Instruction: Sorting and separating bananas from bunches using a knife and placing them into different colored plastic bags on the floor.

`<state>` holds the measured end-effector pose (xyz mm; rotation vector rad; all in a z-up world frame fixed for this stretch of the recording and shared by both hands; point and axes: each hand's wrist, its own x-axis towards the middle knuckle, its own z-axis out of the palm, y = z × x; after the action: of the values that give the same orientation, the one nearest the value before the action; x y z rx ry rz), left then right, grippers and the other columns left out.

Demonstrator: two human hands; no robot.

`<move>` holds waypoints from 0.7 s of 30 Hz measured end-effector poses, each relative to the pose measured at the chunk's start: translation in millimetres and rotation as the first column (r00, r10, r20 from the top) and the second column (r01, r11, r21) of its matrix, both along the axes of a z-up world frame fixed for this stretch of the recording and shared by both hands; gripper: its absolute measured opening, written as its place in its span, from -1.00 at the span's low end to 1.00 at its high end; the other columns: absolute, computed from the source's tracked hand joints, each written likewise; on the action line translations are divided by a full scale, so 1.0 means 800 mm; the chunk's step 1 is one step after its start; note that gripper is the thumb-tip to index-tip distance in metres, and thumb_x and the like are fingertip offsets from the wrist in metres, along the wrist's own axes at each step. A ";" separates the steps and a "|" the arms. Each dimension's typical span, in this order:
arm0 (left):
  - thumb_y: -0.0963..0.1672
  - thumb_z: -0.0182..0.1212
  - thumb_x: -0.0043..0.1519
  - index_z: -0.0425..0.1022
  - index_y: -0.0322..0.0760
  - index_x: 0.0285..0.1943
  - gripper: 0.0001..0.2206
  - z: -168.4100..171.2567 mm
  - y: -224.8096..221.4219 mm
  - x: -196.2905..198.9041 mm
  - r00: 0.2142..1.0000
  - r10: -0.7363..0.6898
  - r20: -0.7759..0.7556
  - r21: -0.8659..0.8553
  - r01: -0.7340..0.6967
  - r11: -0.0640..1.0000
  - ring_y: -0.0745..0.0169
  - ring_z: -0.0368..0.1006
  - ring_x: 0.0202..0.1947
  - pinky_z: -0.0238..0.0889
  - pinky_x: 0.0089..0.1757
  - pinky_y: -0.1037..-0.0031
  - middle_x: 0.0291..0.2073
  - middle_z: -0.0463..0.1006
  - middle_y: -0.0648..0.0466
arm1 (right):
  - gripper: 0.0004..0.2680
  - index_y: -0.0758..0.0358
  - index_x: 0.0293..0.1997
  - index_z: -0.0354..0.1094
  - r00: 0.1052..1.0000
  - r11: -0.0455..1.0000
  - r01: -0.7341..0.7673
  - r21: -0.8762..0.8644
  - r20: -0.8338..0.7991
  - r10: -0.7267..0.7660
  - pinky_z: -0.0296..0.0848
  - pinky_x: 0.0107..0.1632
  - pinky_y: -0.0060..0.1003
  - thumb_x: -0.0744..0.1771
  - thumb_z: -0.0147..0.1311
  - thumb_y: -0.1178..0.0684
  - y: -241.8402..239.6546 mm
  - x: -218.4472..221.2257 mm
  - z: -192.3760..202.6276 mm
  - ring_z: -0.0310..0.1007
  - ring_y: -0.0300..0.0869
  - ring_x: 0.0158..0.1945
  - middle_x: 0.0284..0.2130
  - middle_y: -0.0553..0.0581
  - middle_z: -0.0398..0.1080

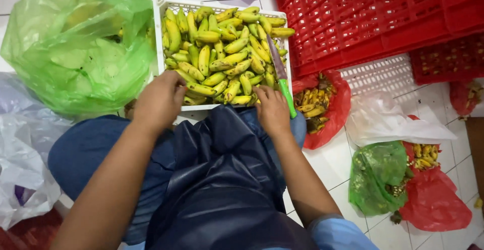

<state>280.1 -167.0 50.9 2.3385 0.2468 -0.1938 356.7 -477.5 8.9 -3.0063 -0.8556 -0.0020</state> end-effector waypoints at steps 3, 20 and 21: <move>-0.19 0.14 0.22 0.52 -0.29 -0.09 -0.86 0.001 -0.041 0.010 0.909 -0.218 0.356 0.086 0.200 0.976 -0.24 0.48 -0.10 0.34 -0.09 0.14 -0.22 0.50 -0.13 | -0.65 -0.12 0.16 0.31 0.999 1.000 -0.017 -0.011 0.033 0.017 0.35 -0.03 -0.08 0.25 0.21 0.01 -0.010 0.009 -0.017 0.38 -0.02 0.00 0.07 -0.03 0.30; 0.01 0.37 0.01 0.47 -0.20 -0.13 -0.64 -0.076 -0.120 0.059 0.703 -0.482 0.522 0.473 0.232 0.850 -0.05 0.24 0.03 0.16 -0.05 0.26 0.00 0.35 0.04 | -0.69 -0.08 0.20 0.33 0.980 0.978 -0.120 0.168 0.180 0.089 0.39 -0.03 -0.03 0.31 0.09 0.01 -0.020 0.015 -0.043 0.39 0.09 -0.02 0.06 0.12 0.33; 0.02 0.38 0.00 0.46 -0.20 -0.19 -0.66 -0.076 -0.121 0.060 0.708 -0.463 0.533 0.456 0.221 0.862 -0.05 0.24 0.02 0.16 -0.07 0.26 -0.01 0.35 0.04 | -0.69 -0.05 0.22 0.32 0.981 0.964 -0.138 0.229 0.168 0.101 0.39 -0.01 0.00 0.32 0.07 0.04 -0.021 0.016 -0.043 0.39 0.13 -0.02 0.05 0.15 0.34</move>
<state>327.8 -263.7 -9.7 2.6422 -0.5547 0.5076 369.3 -493.9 -25.3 -2.7522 -0.9709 -0.3180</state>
